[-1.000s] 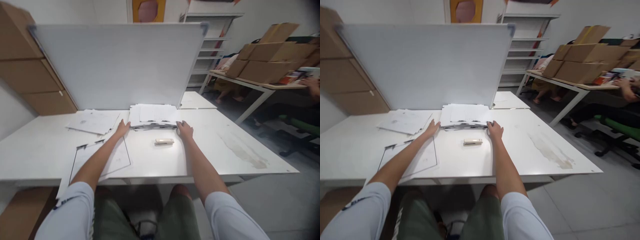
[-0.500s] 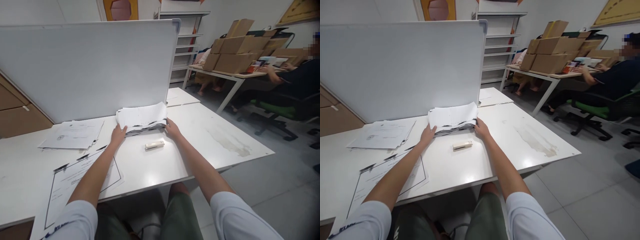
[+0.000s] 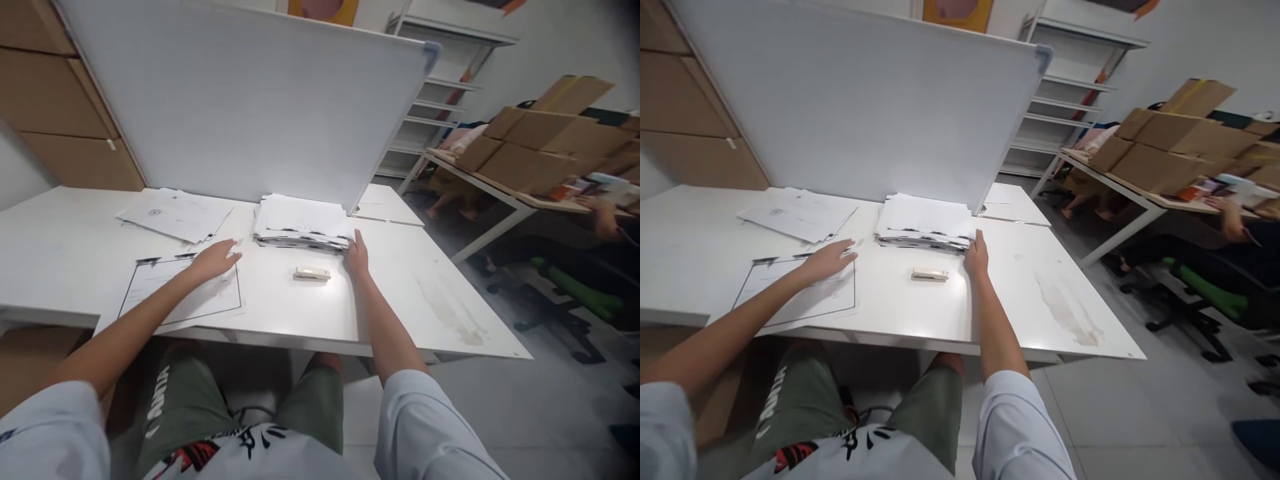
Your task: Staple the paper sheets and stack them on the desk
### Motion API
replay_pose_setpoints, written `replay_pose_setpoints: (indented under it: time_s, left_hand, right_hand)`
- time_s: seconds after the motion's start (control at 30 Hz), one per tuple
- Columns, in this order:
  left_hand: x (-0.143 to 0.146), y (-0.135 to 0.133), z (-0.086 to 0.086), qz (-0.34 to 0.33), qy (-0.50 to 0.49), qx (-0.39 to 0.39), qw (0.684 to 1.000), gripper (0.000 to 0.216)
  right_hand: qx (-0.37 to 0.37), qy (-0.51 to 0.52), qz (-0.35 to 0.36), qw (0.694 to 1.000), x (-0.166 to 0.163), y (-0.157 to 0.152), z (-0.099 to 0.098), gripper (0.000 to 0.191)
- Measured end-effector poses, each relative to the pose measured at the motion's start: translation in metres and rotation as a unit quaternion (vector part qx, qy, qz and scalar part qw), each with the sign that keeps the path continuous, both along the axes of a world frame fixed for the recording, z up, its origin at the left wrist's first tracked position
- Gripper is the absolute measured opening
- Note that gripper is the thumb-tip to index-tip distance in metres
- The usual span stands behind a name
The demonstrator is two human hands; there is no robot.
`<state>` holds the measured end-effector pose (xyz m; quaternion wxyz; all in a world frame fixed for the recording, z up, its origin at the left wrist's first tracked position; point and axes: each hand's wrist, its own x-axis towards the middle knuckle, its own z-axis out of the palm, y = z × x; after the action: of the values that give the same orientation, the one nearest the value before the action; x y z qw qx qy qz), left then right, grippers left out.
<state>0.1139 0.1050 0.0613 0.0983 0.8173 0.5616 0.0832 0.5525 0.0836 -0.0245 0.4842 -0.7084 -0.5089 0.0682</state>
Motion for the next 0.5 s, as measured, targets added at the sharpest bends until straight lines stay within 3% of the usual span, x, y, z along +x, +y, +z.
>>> replay_pose_setpoints:
  time_s: [0.1, 0.23, 0.37, 0.5]
  left_hand:
    - [-0.042, -0.071, -0.017, 0.043, 0.111, -0.028, 0.993, 0.084]
    - [-0.045, -0.142, -0.036, 0.032, 0.144, -0.018, 0.989, 0.097]
    - [-0.023, -0.175, -0.038, -0.057, 0.106, 0.034, 0.992, 0.1]
    - [-0.006, -0.186, -0.042, -0.114, 0.058, 0.028, 0.991, 0.072]
  right_hand:
    - [0.041, -0.011, -0.006, 0.999, 0.0, -0.007, 0.002, 0.056]
    - [0.053, -0.122, 0.005, 0.991, -0.006, -0.02, 0.008, 0.058]
    - [0.014, -0.188, 0.071, 0.98, -0.025, -0.042, 0.011, 0.052]
    - [-0.015, -0.242, 0.209, 0.948, -0.06, -0.076, 0.014, 0.04]
